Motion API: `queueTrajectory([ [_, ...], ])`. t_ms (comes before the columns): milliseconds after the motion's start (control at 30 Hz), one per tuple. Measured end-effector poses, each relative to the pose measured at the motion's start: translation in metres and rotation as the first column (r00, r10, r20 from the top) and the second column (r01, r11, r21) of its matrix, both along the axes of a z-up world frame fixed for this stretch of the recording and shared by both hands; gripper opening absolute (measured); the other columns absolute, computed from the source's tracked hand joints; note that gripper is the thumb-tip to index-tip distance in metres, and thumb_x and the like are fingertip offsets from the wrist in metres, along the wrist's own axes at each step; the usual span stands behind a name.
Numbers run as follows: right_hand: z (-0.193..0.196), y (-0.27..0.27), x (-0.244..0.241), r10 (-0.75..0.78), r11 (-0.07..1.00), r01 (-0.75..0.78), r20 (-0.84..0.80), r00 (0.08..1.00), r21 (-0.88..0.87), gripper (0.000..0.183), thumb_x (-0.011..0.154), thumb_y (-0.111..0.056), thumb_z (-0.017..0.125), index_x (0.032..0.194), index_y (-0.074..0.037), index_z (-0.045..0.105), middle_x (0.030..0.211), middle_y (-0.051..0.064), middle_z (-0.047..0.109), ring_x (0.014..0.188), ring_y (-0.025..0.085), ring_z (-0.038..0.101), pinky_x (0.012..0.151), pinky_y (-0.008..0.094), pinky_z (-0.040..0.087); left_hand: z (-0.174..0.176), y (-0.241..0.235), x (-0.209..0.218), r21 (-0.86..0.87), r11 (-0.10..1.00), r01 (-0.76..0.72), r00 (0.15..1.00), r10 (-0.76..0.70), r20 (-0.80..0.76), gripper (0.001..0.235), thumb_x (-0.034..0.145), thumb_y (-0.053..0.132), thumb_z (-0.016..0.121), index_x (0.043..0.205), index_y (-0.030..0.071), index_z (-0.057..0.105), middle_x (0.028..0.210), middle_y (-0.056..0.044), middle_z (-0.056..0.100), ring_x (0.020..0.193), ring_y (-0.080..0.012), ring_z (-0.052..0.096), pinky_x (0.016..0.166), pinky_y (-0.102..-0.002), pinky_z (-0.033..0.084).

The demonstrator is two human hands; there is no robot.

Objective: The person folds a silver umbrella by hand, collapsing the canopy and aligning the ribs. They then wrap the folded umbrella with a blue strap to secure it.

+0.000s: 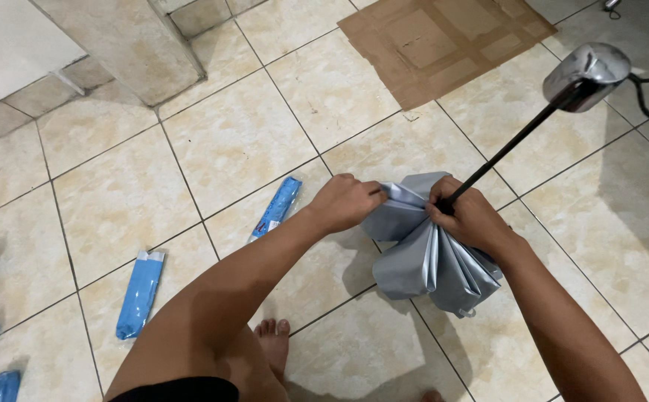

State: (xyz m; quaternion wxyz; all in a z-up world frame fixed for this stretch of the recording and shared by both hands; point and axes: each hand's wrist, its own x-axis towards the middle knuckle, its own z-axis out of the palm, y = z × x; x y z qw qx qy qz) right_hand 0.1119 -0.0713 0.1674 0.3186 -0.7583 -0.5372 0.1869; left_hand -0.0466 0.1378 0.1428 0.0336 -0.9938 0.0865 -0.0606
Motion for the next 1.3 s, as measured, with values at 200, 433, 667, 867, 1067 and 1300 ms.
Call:
queueTrajectory([
  [200, 0.001, 0.002, -0.001, -0.041, 0.999, 0.041, 0.042, 0.998, 0.009, 0.014, 0.085, -0.022, 0.066, 0.090, -0.011, 0.058, 0.088, 0.010, 0.061, 0.088, 0.032, 0.064, 0.074, 0.041, 0.050, 0.019, 0.000, -0.005, -0.074, 0.994, -0.081, 0.996, 0.078, -0.043, 0.024, 0.093, 0.014, 0.044, 0.111, 0.017, 0.060, 0.097, -0.002, 0.064, 0.065, -0.0226, 0.066, 0.068, -0.038, 0.052],
  [433, 0.017, 0.003, -0.003, -0.101, 0.995, 0.100, 0.095, 0.990, 0.015, 0.013, 0.085, -0.016, 0.065, 0.092, -0.008, 0.058, 0.086, 0.014, 0.059, 0.087, 0.038, 0.063, 0.074, 0.046, 0.049, 0.036, 0.002, -0.008, -0.105, 0.994, -0.023, 0.997, 0.015, -0.070, 0.032, 0.097, 0.040, 0.043, 0.107, 0.016, 0.062, 0.095, -0.002, 0.058, 0.081, -0.0225, 0.057, 0.074, -0.037, 0.044],
  [667, 0.017, -0.001, 0.004, -0.101, 0.994, 0.107, 0.246, 0.964, -0.008, 0.015, 0.086, -0.021, 0.064, 0.092, -0.009, 0.057, 0.088, 0.013, 0.059, 0.087, 0.039, 0.063, 0.073, 0.047, 0.049, 0.038, 0.008, -0.009, -0.051, 0.985, 0.164, 0.983, -0.159, 0.087, 0.011, 0.093, 0.018, 0.052, 0.098, 0.014, 0.061, 0.099, 0.001, 0.056, 0.081, -0.0208, 0.051, 0.073, -0.034, 0.041],
  [867, 0.010, 0.000, 0.006, -0.125, 0.992, 0.124, 0.211, 0.969, 0.021, 0.014, 0.086, -0.020, 0.065, 0.091, -0.009, 0.057, 0.088, 0.013, 0.059, 0.088, 0.039, 0.063, 0.074, 0.047, 0.049, 0.034, -0.002, -0.016, -0.041, 0.985, 0.168, 0.985, -0.166, 0.044, 0.014, 0.094, 0.024, 0.053, 0.106, 0.018, 0.057, 0.101, 0.003, 0.057, 0.079, -0.0196, 0.056, 0.072, -0.034, 0.045],
  [1067, 0.026, 0.001, -0.001, -0.153, 0.988, 0.150, 0.125, 0.980, 0.034, 0.012, 0.086, -0.016, 0.065, 0.093, -0.008, 0.058, 0.090, 0.013, 0.060, 0.088, 0.037, 0.063, 0.075, 0.044, 0.048, 0.039, 0.007, -0.009, -0.020, 0.996, 0.084, 0.989, -0.081, 0.125, 0.011, 0.093, 0.029, 0.053, 0.092, 0.019, 0.059, 0.097, 0.005, 0.055, 0.076, -0.0175, 0.055, 0.069, -0.033, 0.045],
  [1300, 0.024, -0.005, 0.004, -0.110, 0.993, 0.117, 0.257, 0.960, -0.009, 0.016, 0.085, -0.020, 0.065, 0.092, -0.008, 0.058, 0.090, 0.014, 0.060, 0.086, 0.041, 0.063, 0.073, 0.048, 0.049, 0.064, 0.006, -0.019, -0.115, 0.973, 0.199, 0.976, -0.186, 0.116, 0.017, 0.093, 0.029, 0.056, 0.094, 0.013, 0.061, 0.097, 0.003, 0.054, 0.073, -0.0218, 0.058, 0.069, -0.038, 0.046],
])
